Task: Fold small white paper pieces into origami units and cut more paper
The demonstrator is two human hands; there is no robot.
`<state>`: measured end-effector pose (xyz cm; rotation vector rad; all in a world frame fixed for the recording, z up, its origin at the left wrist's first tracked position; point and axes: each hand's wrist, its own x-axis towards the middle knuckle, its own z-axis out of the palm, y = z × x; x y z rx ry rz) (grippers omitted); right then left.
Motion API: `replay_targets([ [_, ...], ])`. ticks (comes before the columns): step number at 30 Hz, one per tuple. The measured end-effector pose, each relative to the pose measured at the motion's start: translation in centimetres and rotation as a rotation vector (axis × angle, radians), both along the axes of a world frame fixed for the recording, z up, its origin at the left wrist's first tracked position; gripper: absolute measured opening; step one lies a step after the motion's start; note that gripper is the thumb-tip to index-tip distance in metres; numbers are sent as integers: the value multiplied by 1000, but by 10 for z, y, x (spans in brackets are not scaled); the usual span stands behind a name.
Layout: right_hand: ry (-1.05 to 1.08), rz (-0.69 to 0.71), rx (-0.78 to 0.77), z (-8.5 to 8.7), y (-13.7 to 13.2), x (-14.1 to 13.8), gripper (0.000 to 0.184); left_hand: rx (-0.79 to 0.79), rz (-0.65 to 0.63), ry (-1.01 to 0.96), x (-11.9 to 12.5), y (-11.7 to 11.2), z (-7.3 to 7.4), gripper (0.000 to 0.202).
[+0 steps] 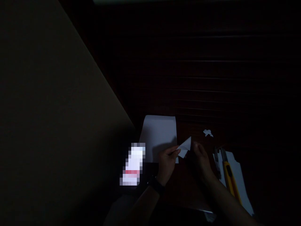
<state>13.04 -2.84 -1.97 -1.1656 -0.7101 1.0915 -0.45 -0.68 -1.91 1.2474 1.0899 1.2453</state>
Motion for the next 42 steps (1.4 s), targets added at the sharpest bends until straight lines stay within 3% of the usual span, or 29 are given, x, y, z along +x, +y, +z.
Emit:
replay_targets([
  [3, -117, -91, 56, 2, -1, -2, 27, 9, 2, 37, 0, -1, 0, 26],
  [9, -325, -5, 53, 5, -4, 0, 26, 48, -118, 137, -1, -3, 4, 30],
  [24, -411, 26, 28, 7, -5, 1, 28, 53, -169, 155, -3, 3, 3, 33],
  [29, -305, 86, 16, 7, -7, 3, 37, 24, -182, 79, -4, 4, 3, 32],
  [34, -378, 99, 61, 4, -4, 7, 24, -37, -283, -13, -3, 3, 5, 31],
  [42, -535, 129, 127, 1, -2, 4, 17, -49, -246, -20, -4, 4, 0, 27],
])
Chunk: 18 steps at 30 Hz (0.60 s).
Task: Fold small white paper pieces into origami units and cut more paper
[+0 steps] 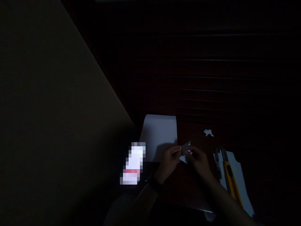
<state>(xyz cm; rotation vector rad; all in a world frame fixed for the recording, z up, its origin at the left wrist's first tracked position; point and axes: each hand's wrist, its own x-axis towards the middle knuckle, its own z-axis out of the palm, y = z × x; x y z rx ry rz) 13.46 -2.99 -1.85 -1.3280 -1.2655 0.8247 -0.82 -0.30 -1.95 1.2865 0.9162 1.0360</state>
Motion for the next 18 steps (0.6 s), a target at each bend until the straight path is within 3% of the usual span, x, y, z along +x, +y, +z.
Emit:
replay_targets([
  [7, -23, -78, -8, -1, -3, -6, 20, -26, 90, 27, 0, 3, -6, 28],
  [14, -58, -182, 37, 1, -2, -3, 22, 16, -107, 16, -2, -10, 19, 35],
  [18, -67, -203, 79, 1, -2, -4, 16, 34, -109, -5, 1, -8, 18, 38],
])
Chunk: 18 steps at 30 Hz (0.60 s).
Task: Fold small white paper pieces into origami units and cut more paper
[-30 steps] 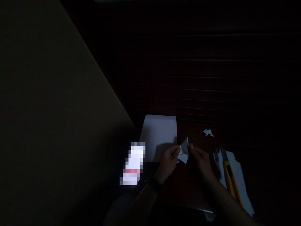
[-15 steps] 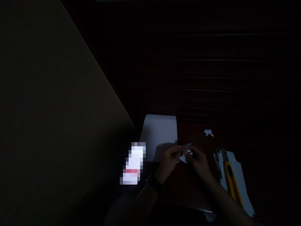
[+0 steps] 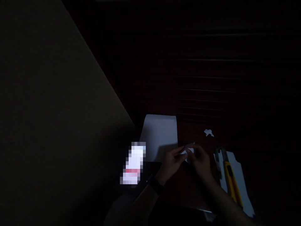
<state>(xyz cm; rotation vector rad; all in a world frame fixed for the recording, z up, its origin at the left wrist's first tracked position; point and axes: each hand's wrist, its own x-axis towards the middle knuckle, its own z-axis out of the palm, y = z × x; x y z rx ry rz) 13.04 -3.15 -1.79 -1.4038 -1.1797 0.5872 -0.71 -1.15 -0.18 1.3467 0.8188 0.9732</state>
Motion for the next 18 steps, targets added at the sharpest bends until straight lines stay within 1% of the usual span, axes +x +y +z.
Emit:
replay_targets([
  [2, 18, -30, 26, -2, 0, -1, 15, 1, 25, 4, 1, 3, -6, 36],
  [6, 150, -92, 30, -8, 1, -2, 29, 0, 65, 16, 0, 5, -13, 34],
  [9, 265, -70, 1, -11, 3, 0, 36, 37, 101, 19, 0, 5, -13, 31],
  [11, 340, -16, -33, -8, 2, 1, 37, 32, 130, 25, 0, 5, -12, 30],
  [13, 437, 88, -63, -3, 0, 1, 34, -11, 167, 23, -2, 6, -11, 30],
  [16, 633, 293, -95, 8, -4, 3, 25, -91, 186, -48, -5, 9, -9, 32],
  [18, 726, 361, -122, 13, -6, 5, 17, -126, 170, -114, -7, 10, -8, 31],
])
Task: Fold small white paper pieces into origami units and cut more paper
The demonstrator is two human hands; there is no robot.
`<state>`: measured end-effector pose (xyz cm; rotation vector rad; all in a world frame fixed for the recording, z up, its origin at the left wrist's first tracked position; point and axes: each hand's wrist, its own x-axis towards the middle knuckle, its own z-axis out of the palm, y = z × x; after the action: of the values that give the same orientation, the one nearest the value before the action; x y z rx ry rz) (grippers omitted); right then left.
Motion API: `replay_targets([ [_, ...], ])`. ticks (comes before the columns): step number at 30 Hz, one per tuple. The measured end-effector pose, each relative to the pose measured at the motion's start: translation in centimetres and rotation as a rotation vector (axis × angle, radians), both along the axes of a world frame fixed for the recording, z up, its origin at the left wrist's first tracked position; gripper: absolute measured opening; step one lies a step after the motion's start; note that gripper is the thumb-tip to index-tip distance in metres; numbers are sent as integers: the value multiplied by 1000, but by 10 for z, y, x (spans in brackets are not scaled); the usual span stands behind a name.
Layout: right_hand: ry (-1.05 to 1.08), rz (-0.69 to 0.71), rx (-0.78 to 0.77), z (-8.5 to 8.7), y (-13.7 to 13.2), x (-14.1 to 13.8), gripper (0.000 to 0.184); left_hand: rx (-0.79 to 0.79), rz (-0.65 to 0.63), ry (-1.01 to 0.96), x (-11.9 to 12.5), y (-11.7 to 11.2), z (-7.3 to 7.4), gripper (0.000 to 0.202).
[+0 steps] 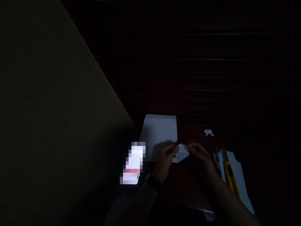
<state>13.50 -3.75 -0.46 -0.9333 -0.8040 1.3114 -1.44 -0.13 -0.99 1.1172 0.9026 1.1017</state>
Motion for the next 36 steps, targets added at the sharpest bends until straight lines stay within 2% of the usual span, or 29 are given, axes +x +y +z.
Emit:
replay_targets([
  [3, 14, 12, -33, 2, 1, 3, 18, -29, -22, -55, -1, 1, -1, 27],
  [8, -122, 54, -6, -3, 3, 1, 30, -81, -88, -134, 1, 0, -3, 21],
  [11, -190, 65, -2, -5, 3, 0, 33, -77, -145, -191, 1, 0, -2, 25],
  [16, -214, 56, -11, -7, 3, 4, 31, -78, -192, -207, 1, 0, -3, 26],
  [21, -163, 17, -40, -9, 3, 7, 22, -83, -222, -216, 1, -1, -2, 23],
  [26, -81, 47, -68, -8, 2, 8, 19, -91, -257, -190, 1, -2, 1, 24],
  [36, -102, 74, -60, -3, 2, 11, 15, -88, -220, -160, 0, 0, -4, 30],
])
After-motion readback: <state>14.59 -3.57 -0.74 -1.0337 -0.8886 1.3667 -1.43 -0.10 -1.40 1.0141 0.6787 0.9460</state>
